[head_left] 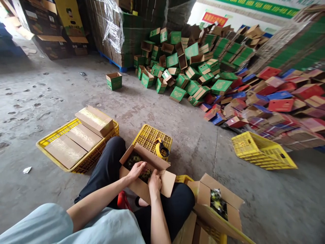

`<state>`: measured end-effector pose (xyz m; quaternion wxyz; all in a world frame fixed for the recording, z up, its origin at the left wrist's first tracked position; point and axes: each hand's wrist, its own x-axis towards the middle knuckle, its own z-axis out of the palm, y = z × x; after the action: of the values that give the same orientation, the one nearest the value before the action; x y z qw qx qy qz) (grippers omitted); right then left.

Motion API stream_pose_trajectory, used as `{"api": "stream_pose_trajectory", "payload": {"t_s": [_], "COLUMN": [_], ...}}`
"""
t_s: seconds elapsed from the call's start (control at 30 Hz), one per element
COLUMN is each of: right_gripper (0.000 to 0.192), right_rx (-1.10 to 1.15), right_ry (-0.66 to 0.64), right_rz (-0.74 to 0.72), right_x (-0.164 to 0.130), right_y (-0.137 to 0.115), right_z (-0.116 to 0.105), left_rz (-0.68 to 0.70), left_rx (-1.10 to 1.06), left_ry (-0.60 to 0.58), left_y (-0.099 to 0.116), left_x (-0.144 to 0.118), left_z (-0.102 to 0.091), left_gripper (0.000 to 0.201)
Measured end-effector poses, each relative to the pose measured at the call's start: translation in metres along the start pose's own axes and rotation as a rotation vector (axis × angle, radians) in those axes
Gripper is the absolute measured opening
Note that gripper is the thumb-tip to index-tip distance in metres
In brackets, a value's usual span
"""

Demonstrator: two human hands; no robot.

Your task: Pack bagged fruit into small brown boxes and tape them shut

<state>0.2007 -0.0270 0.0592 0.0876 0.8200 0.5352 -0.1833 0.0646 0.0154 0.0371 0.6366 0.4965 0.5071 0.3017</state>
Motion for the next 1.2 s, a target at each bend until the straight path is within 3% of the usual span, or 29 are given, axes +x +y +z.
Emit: {"api": "stream_pose_trajectory", "payload": {"t_s": [0.2,0.33,0.47,0.6,0.73,0.93,1.07,1.2], "right_gripper": [0.031,0.042,0.05,0.059,0.059,0.051,0.047,0.049], "right_rx": [0.007,0.036,0.103,0.194,0.321,0.451,0.523,0.657], "right_ry": [-0.029,-0.02,0.037,0.177,0.289,0.37,0.404,0.395], "right_rz": [-0.061,-0.101,-0.148,-0.183,-0.203,-0.23,-0.277,-0.297], "right_x": [0.015,0.012,0.007,0.003,0.0,-0.002,-0.006,-0.014], "right_y": [0.004,0.009,0.015,0.021,0.032,0.036,0.036,0.034], "right_z": [0.002,0.013,0.026,0.039,0.056,0.073,0.064,0.035], "left_rz": [0.127,0.155,0.091,-0.014,0.006,0.187,0.304,0.427], "left_rx": [0.302,0.51,0.682,0.784,0.82,0.779,0.729,0.626], "left_ry": [-0.066,0.011,0.084,0.085,0.081,0.069,0.069,0.075], "left_y": [0.006,0.009,0.007,0.002,-0.003,-0.004,0.001,0.013], "left_x": [-0.009,-0.003,0.016,0.027,0.025,0.015,0.011,0.008], "left_z": [0.007,-0.012,-0.041,-0.054,-0.053,-0.056,-0.058,-0.059], "left_gripper": [0.029,0.043,0.064,0.063,0.046,0.039,0.038,0.036]}}
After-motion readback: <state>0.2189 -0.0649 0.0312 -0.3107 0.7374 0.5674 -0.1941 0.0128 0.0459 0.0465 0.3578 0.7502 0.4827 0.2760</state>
